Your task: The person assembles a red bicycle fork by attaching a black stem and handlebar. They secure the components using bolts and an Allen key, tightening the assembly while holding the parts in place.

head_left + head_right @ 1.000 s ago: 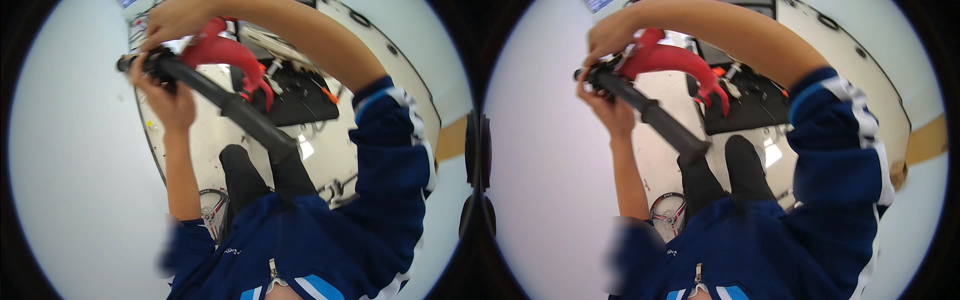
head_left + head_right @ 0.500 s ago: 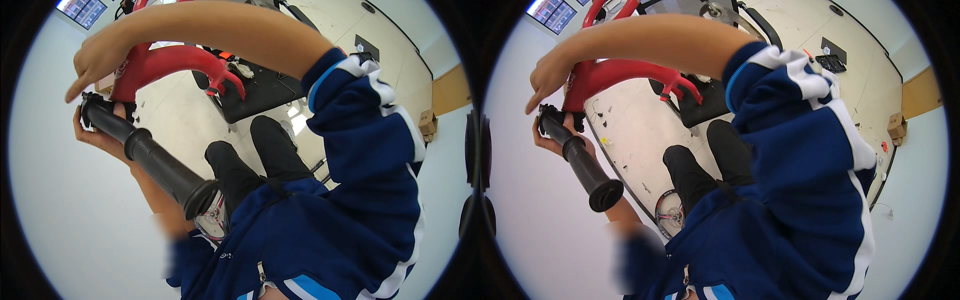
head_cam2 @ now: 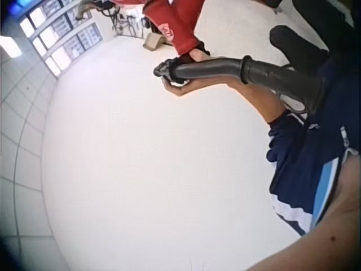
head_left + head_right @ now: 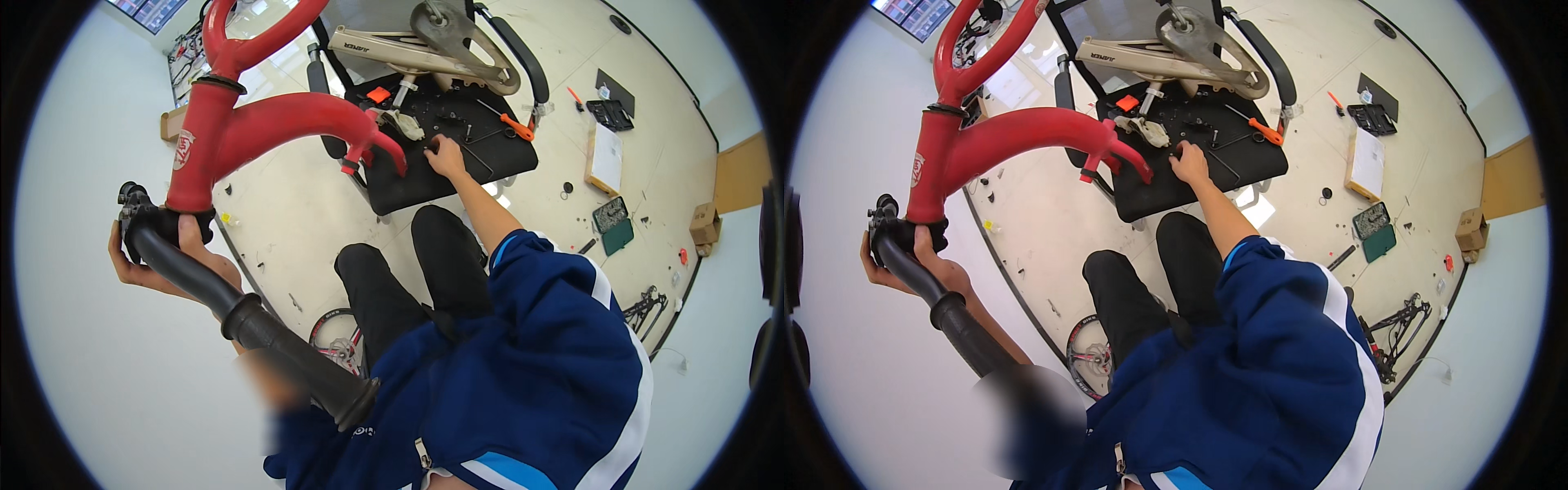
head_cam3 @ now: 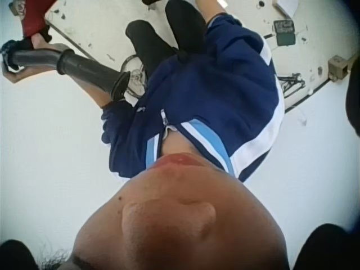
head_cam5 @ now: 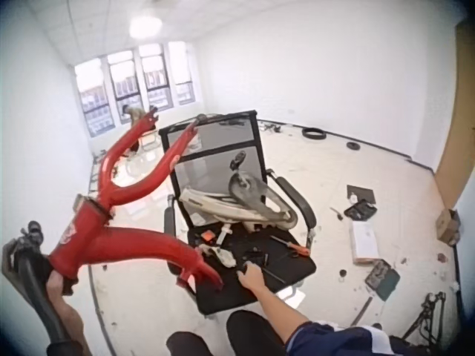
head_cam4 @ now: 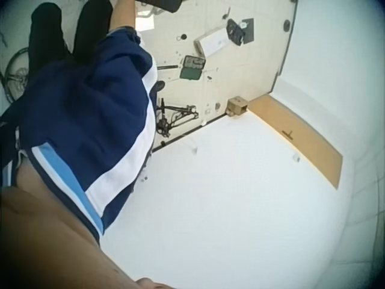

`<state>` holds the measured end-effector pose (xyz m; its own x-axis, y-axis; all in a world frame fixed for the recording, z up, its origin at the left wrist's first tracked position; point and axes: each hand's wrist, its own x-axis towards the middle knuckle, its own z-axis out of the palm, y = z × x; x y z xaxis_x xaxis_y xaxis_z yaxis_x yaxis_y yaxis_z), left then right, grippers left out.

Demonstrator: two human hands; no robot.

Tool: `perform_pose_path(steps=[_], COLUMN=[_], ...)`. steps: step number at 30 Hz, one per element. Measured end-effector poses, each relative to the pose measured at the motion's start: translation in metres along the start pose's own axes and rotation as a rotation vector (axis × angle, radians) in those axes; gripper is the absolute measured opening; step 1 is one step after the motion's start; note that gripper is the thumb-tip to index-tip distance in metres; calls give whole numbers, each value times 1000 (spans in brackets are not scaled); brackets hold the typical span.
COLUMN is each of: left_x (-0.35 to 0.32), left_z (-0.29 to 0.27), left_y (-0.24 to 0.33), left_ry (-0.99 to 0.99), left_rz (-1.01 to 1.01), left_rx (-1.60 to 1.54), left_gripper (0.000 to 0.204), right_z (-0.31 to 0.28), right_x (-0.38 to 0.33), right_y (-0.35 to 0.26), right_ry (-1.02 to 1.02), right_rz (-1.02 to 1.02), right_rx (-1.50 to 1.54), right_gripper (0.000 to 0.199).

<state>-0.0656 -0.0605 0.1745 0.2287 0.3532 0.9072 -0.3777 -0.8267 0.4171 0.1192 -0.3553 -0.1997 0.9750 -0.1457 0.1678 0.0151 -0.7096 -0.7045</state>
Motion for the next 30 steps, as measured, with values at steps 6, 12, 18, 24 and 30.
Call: perform_pose_path(steps=[6, 12, 18, 24, 30], left_x=[-1, -4, -6, -7, -5], left_z=[-7, -10, -3, -6, -7], left_y=[-2, -2, 7, 6, 12], left_ry=[-45, -166, -152, -125, -154], left_rz=[-10, 9, 20, 3, -114], left_rx=[-58, -94, -288, -274, -244], left_gripper=[76, 76, 75, 69, 70], right_z=[2, -37, -164, -264, -278], right_x=[-5, -26, -97, -85, -88], right_y=[-2, -15, -156, -303, -452], right_ry=[-92, -63, -334, -292, -273], right_rz=[-305, -400, -272, -879, -1444], right_rx=[-126, 181, 953, 923, 516], right_gripper=[11, 9, 19, 23, 12])
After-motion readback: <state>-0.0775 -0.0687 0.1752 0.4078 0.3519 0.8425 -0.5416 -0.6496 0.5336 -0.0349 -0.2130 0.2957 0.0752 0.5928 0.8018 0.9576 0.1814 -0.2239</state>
